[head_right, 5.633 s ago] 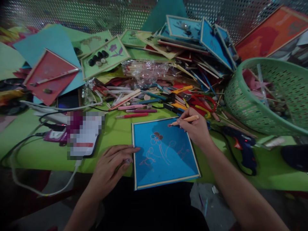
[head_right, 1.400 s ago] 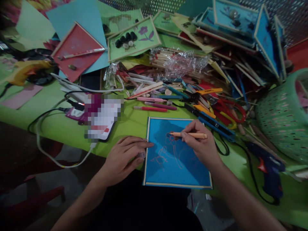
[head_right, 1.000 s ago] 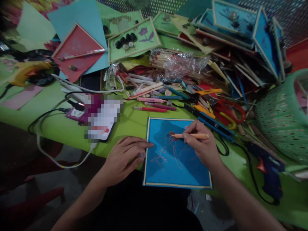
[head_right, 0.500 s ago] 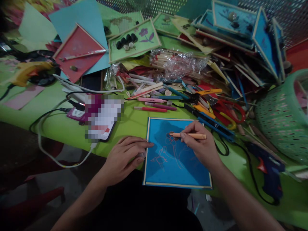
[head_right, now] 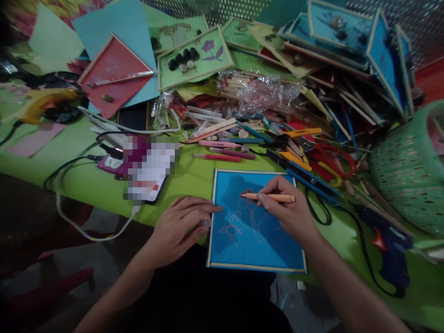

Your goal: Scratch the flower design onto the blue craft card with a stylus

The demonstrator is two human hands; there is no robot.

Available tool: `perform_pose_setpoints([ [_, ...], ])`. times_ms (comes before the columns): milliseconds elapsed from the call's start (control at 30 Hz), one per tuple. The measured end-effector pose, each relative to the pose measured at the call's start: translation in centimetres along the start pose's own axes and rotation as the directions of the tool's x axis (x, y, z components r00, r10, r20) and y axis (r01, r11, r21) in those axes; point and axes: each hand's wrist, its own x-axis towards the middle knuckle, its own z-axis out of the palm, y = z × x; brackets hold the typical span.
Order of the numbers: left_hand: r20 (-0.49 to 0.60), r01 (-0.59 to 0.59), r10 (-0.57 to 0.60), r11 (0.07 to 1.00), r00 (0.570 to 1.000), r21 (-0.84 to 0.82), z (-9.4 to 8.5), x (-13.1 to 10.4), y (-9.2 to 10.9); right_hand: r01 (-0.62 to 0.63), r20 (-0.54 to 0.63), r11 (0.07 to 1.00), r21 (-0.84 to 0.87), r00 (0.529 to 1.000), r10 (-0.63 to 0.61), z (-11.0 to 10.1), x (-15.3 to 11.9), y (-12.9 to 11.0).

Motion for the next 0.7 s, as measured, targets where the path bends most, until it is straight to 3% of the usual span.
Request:
perform_pose_setpoints([
  [200, 0.001, 0.0, 0.0, 1.0, 1.0, 0.009, 0.1, -0.04, -0.05, 0.0, 0.017, 1.0, 0.013, 1.0, 0.0, 0.06, 0.07, -0.25],
  [700, -0.005, 0.006, -0.006, 1.0, 1.0, 0.002, -0.05, 0.03, 0.07, 0.044, -0.069, 0.997, -0.066, 0.996, -0.048, 0.16, 0.3, -0.48],
])
